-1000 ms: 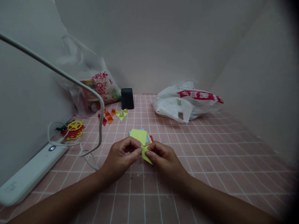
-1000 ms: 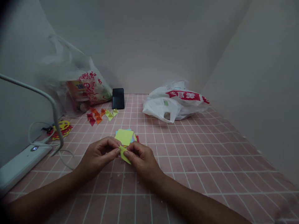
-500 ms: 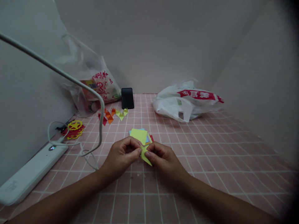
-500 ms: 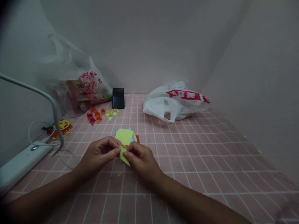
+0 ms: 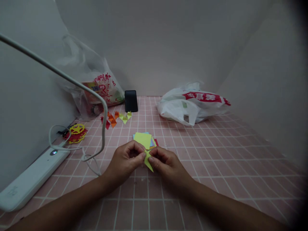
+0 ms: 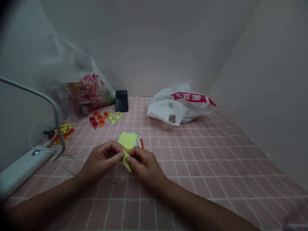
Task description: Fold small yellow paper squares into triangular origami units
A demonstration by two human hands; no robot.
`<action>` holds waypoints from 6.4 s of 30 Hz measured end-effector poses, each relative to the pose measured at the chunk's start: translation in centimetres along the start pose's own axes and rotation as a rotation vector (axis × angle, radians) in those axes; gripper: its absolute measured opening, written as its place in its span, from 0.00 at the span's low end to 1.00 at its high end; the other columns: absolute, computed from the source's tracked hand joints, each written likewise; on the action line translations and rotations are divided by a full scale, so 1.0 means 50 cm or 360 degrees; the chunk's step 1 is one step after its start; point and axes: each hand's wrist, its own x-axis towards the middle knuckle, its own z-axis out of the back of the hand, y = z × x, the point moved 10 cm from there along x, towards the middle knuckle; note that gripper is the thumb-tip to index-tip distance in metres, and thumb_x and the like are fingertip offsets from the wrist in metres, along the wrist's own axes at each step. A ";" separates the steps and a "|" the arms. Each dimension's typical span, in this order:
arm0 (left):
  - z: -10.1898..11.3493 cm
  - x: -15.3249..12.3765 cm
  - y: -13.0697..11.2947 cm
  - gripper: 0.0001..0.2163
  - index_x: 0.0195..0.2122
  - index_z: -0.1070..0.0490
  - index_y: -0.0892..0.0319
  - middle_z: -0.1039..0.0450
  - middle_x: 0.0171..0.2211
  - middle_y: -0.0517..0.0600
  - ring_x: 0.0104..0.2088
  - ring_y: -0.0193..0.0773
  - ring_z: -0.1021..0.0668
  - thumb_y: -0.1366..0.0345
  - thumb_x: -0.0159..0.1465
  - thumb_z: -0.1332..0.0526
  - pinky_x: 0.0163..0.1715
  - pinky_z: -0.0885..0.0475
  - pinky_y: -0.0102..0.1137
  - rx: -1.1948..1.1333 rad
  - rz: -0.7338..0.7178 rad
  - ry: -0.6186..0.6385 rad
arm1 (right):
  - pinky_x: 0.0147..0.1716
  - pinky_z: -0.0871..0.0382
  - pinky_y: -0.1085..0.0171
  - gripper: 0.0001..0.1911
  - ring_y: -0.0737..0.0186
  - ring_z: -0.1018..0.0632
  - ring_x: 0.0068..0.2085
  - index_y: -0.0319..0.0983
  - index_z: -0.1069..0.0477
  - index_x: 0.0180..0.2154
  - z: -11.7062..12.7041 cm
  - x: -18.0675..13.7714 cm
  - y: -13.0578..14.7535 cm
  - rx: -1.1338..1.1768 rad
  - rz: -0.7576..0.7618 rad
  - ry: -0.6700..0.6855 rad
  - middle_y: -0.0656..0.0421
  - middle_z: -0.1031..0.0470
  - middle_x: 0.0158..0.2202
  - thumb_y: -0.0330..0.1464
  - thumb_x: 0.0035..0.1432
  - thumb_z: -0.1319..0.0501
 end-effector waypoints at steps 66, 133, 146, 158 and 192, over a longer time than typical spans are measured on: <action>-0.043 -0.010 -0.022 0.11 0.26 0.32 0.61 0.33 0.22 0.44 0.24 0.32 0.30 0.69 0.67 0.45 0.27 0.37 0.27 0.0866 -0.0253 0.0345 | 0.26 0.45 0.67 0.11 0.67 0.38 0.27 0.37 0.35 0.28 0.020 0.010 0.011 -0.0386 -0.0015 0.0004 0.63 0.38 0.24 0.36 0.60 0.43; -0.055 -0.022 0.043 0.12 0.25 0.33 0.61 0.34 0.21 0.43 0.21 0.29 0.31 0.59 0.62 0.41 0.24 0.35 0.25 -0.0171 0.0358 0.0239 | 0.23 0.41 0.68 0.15 0.70 0.32 0.22 0.38 0.35 0.28 0.018 0.003 -0.038 0.0428 -0.0229 -0.0174 0.63 0.30 0.23 0.40 0.53 0.33; -0.070 -0.025 0.053 0.13 0.24 0.31 0.61 0.34 0.19 0.43 0.19 0.28 0.32 0.56 0.58 0.38 0.22 0.35 0.25 -0.0297 0.0437 0.0328 | 0.27 0.44 0.66 0.11 0.69 0.34 0.24 0.36 0.27 0.25 0.018 0.002 -0.051 0.0746 -0.0299 -0.0242 0.63 0.31 0.21 0.36 0.48 0.30; -0.070 -0.029 0.080 0.13 0.25 0.33 0.60 0.34 0.18 0.42 0.18 0.28 0.33 0.56 0.57 0.37 0.20 0.39 0.24 -0.0360 0.0572 0.0362 | 0.27 0.43 0.67 0.15 0.68 0.33 0.25 0.37 0.31 0.21 0.036 0.000 -0.045 0.0717 -0.0290 -0.0357 0.63 0.31 0.20 0.38 0.47 0.29; -0.063 -0.027 0.097 0.14 0.24 0.34 0.61 0.34 0.18 0.42 0.18 0.26 0.33 0.56 0.56 0.34 0.19 0.40 0.22 -0.0539 0.0692 0.0324 | 0.22 0.41 0.69 0.13 0.71 0.32 0.20 0.38 0.32 0.24 0.080 0.015 -0.018 0.0358 -0.0093 -0.0467 0.64 0.30 0.19 0.37 0.56 0.37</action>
